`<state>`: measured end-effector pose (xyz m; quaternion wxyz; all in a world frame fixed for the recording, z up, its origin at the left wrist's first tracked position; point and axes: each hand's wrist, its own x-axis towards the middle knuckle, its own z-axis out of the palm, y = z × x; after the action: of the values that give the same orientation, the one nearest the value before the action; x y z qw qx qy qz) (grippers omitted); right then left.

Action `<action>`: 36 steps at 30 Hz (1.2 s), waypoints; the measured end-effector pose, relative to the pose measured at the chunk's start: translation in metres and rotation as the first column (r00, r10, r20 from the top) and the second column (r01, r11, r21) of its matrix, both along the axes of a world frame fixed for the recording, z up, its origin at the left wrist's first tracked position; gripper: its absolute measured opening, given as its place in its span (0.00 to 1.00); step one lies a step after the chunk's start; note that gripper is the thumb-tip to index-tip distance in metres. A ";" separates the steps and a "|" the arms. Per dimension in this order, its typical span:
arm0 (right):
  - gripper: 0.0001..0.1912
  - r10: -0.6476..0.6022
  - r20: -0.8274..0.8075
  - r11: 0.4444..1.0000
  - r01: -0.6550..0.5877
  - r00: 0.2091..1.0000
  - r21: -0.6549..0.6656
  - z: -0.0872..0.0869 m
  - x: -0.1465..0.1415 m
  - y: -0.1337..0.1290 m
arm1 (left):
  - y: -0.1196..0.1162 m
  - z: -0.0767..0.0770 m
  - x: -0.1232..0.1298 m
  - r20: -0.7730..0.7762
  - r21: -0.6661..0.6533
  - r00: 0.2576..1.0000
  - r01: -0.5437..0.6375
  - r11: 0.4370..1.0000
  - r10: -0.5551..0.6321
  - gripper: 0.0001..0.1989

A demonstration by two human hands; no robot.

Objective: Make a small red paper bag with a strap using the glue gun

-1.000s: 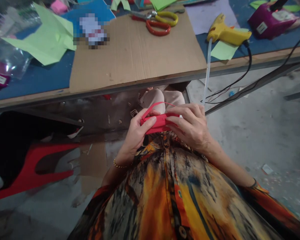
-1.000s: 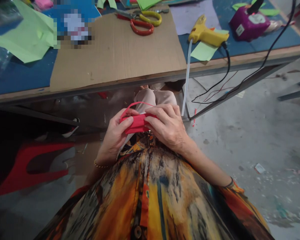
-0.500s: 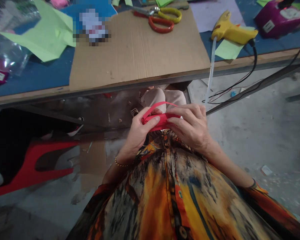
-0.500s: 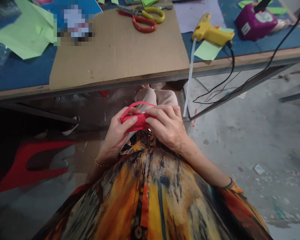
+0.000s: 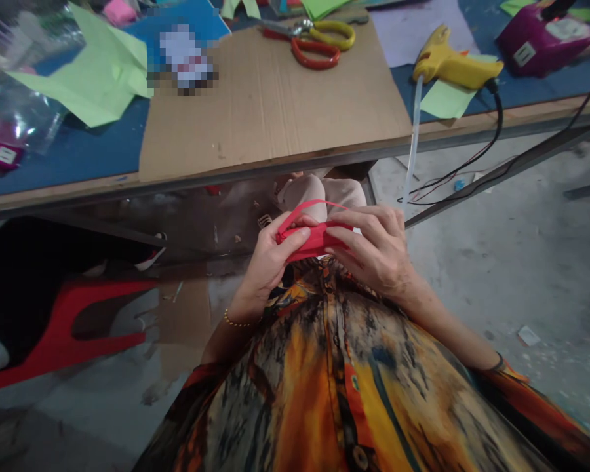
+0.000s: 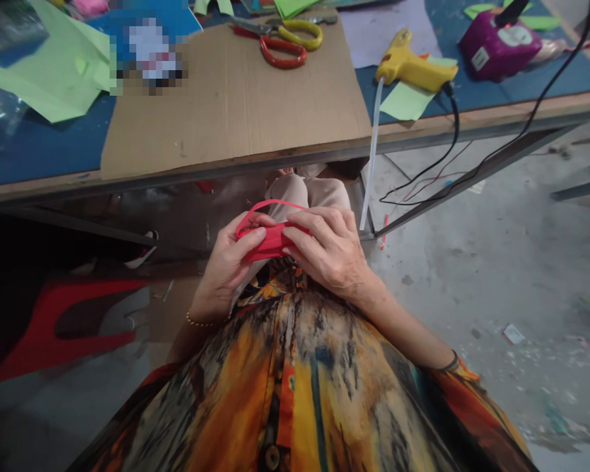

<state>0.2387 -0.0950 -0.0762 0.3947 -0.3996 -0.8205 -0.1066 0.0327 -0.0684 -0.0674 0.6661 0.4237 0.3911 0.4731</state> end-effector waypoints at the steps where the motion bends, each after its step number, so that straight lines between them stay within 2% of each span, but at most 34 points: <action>1: 0.12 -0.005 -0.017 1.000 0.005 1.000 0.008 0.000 0.002 -0.001 | 0.001 -0.001 -0.001 0.011 -0.007 1.000 0.002 1.000 -0.002 0.12; 6: 0.17 -0.079 -0.240 0.997 0.076 0.968 -0.023 0.001 0.014 -0.005 | 0.007 -0.007 -0.005 0.043 -0.001 0.999 0.016 1.000 -0.016 0.16; 8: 0.17 -0.114 -0.318 0.990 0.078 0.941 -0.121 -0.001 0.017 -0.005 | 0.009 -0.008 -0.006 0.045 0.013 0.999 0.018 1.000 -0.019 0.18; 10: 0.18 -0.133 -0.379 0.961 0.025 0.916 -0.277 -0.002 0.017 -0.005 | 0.011 -0.007 -0.008 0.043 0.028 0.999 0.013 1.000 -0.014 0.19; 13: 0.27 -0.133 -0.519 0.846 -0.176 0.845 -0.503 -0.003 0.015 -0.001 | 0.012 -0.002 -0.009 0.045 0.051 0.999 0.016 0.999 -0.018 0.20; 15: 0.31 -0.142 -0.598 0.745 -0.313 0.788 -0.589 0.000 0.013 0.002 | 0.014 0.003 -0.011 0.036 0.081 0.998 0.039 0.996 -0.042 0.20; 17: 0.31 -0.154 -0.623 0.667 -0.384 0.767 -0.638 0.005 0.011 0.004 | 0.017 0.008 -0.013 0.004 0.128 0.997 0.071 0.989 -0.072 0.18; 20: 0.28 -0.155 -0.641 0.629 -0.425 0.752 -0.650 0.013 0.008 0.006 | 0.022 0.015 -0.015 -0.045 0.180 0.993 0.114 0.977 -0.108 0.13; 24: 0.28 -0.185 -0.723 0.580 -0.520 0.666 -0.627 0.020 0.005 0.010 | 0.034 0.023 -0.017 -0.064 0.172 0.979 0.202 0.964 -0.193 0.11; 27: 0.27 -0.187 -0.750 0.559 -0.560 0.634 -0.612 0.027 0.003 0.020 | 0.044 0.030 -0.020 -0.035 0.154 0.962 0.274 0.949 -0.271 0.16; 30: 0.25 -0.160 -0.793 0.581 -0.594 0.588 -0.557 0.038 0.001 0.034 | 0.052 0.037 -0.028 0.029 0.167 0.953 0.293 0.941 -0.302 0.30; 33: 0.23 -0.158 -0.833 0.614 -0.608 0.531 -0.504 0.050 0.000 0.048 | 0.056 0.038 -0.040 0.061 0.210 0.975 0.199 0.957 -0.215 0.38; 36: 0.22 -0.175 -0.867 0.633 -0.621 0.467 -0.462 0.058 0.000 0.060 | 0.054 0.036 -0.046 0.053 0.310 0.999 -0.015 0.951 -0.001 0.33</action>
<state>0.2384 -0.0349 -0.0181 0.5594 -0.3927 -0.5268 0.5053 -0.0138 -0.0147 -0.0315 0.5996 0.5092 0.2958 0.5419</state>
